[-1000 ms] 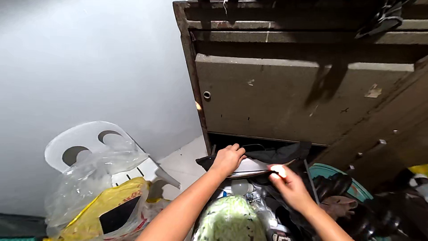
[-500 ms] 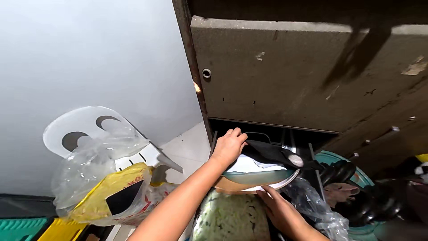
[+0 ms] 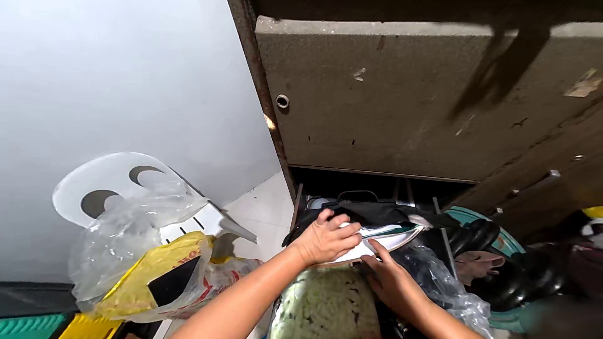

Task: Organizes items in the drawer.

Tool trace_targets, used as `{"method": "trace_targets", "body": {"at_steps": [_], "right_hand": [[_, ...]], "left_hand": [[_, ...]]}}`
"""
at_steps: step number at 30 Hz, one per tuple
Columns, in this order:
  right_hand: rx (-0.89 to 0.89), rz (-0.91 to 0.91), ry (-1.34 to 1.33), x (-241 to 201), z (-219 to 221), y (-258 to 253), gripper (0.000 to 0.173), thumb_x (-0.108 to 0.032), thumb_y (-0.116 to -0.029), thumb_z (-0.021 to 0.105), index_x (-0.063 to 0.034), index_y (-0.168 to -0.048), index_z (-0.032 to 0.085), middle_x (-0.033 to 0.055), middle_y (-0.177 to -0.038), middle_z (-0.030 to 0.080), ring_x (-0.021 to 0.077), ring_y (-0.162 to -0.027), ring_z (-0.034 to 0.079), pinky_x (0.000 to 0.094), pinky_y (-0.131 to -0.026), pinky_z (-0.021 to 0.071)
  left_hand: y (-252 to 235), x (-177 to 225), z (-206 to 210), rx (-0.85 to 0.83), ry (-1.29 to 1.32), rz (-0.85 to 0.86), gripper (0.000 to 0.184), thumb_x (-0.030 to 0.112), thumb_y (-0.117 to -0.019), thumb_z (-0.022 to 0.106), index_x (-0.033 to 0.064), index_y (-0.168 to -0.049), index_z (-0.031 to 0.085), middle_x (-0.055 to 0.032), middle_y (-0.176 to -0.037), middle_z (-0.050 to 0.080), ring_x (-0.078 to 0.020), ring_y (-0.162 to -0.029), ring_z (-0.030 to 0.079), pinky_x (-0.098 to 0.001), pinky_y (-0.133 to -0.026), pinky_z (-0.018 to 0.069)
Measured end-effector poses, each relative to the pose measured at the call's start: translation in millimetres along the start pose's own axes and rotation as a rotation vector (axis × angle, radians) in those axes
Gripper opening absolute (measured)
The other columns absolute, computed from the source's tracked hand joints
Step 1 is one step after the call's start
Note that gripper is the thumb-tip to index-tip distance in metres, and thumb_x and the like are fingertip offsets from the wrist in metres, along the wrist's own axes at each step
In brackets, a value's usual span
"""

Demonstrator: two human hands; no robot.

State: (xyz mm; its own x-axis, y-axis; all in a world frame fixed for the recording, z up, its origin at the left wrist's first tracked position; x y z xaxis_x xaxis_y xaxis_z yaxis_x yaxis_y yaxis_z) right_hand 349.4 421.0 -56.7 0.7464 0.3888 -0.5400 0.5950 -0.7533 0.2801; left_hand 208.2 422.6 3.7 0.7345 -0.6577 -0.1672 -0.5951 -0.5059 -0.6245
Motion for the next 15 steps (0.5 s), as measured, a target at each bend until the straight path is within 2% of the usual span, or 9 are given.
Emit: {"method": "trace_targets", "body": {"at_steps": [2,3,4,5,6,7,9,12,15], "right_hand": [[-0.005,0.013,0.01,-1,-1,-2,0.036,-0.014,-0.1003,0.057,-0.0039,-0.134,0.064,0.0228,-0.162,0.033,0.0343,-0.124,0.062,0.0419,-0.101,0.0537],[-0.002,0.022,0.012,-2,-1,-2,0.035,-0.014,-0.1006,0.057,-0.0039,-0.133,0.065,0.024,-0.157,0.038,0.034,-0.122,0.063,0.0411,-0.1,0.0544],[0.001,0.032,0.011,-2,-1,-1,0.034,-0.015,-0.101,0.057,-0.0039,-0.132,0.066,0.0249,-0.152,0.043,0.0336,-0.119,0.063,0.0402,-0.098,0.055],[0.01,0.037,0.006,-2,0,-1,0.034,-0.015,-0.1015,0.057,-0.004,-0.132,0.066,0.0253,-0.147,0.046,0.0328,-0.116,0.064,0.039,-0.096,0.0557],[0.028,0.035,-0.004,-1,1,0,0.033,-0.015,-0.1017,0.056,-0.0041,-0.132,0.067,0.0258,-0.144,0.047,0.0322,-0.114,0.065,0.0379,-0.095,0.0562],[0.043,0.032,-0.015,0,2,1,0.033,-0.014,-0.1019,0.056,-0.0043,-0.132,0.067,0.0262,-0.145,0.046,0.0317,-0.114,0.065,0.0367,-0.095,0.0562],[0.067,0.017,-0.035,1,4,2,0.032,-0.013,-0.1018,0.055,-0.0039,-0.13,0.068,0.0271,-0.152,0.041,0.0314,-0.117,0.065,0.0357,-0.096,0.0559],[0.064,-0.007,-0.04,2,6,1,0.031,-0.013,-0.1019,0.054,-0.0028,-0.128,0.068,0.0271,-0.159,0.033,0.0331,-0.122,0.063,0.0375,-0.098,0.055],[0.026,0.011,-0.029,1,4,1,0.035,-0.013,-0.1032,0.052,-0.003,-0.135,0.064,0.0276,-0.154,0.04,0.0358,-0.127,0.058,0.04,-0.104,0.0519]], "left_hand": [[9,5,15,-0.242,0.064,0.002,0.018,0.01,-0.0944,0.059,0.0176,-0.1,0.074,-0.0005,-0.126,0.071,-0.024,-0.12,0.065,-0.0503,-0.098,0.0464],[12,1,25,-0.396,0.118,-0.054,0.023,0.001,-0.0937,0.058,0.0121,-0.103,0.075,-0.0037,-0.132,0.069,-0.0273,-0.127,0.062,-0.0549,-0.102,0.0454],[14,-4,35,-0.556,0.177,-0.123,0.026,-0.003,-0.096,0.054,0.0076,-0.108,0.075,-0.0061,-0.141,0.063,-0.03,-0.136,0.054,-0.0583,-0.108,0.0399],[15,-8,42,-0.683,0.216,-0.178,0.027,-0.001,-0.0986,0.051,0.0053,-0.114,0.072,-0.0074,-0.148,0.057,-0.0311,-0.143,0.046,-0.0599,-0.113,0.0336],[15,-10,48,-0.791,0.231,-0.22,0.026,0.007,-0.1018,0.051,0.0045,-0.121,0.069,-0.0087,-0.154,0.05,-0.0319,-0.148,0.039,-0.0608,-0.116,0.0283],[16,-12,53,-0.906,0.238,-0.259,0.034,0.024,-0.1047,0.054,0.0037,-0.13,0.064,-0.0109,-0.161,0.041,-0.0334,-0.152,0.03,-0.0624,-0.119,0.0208],[17,-13,61,-1.071,0.226,-0.329,0.06,0.044,-0.0989,0.063,0.003,-0.141,0.055,-0.0134,-0.167,0.027,-0.0351,-0.156,0.016,-0.0658,-0.121,0.0078],[17,-14,68,-1.155,0.226,-0.346,0.065,0.046,-0.0931,0.069,0.0086,-0.144,0.053,-0.0152,-0.168,0.022,-0.0385,-0.157,0.009,-0.0703,-0.119,-0.0003],[20,-13,72,-1.235,0.267,-0.311,0.074,0.042,-0.0881,0.076,0.0173,-0.151,0.047,-0.014,-0.171,0.011,-0.0417,-0.157,-0.001,-0.0724,-0.117,-0.0092]]}}
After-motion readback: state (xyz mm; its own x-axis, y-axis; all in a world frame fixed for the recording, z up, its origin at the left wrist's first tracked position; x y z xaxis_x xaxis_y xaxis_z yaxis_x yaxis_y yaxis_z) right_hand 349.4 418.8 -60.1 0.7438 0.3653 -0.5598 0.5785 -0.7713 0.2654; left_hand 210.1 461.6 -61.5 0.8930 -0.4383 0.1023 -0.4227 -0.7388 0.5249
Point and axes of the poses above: each hand's wrist, its own y-axis away from the middle knuckle, its own z-axis out of the palm, x = y × z, the point moved 8 cm from there along -y, towards the middle knuckle
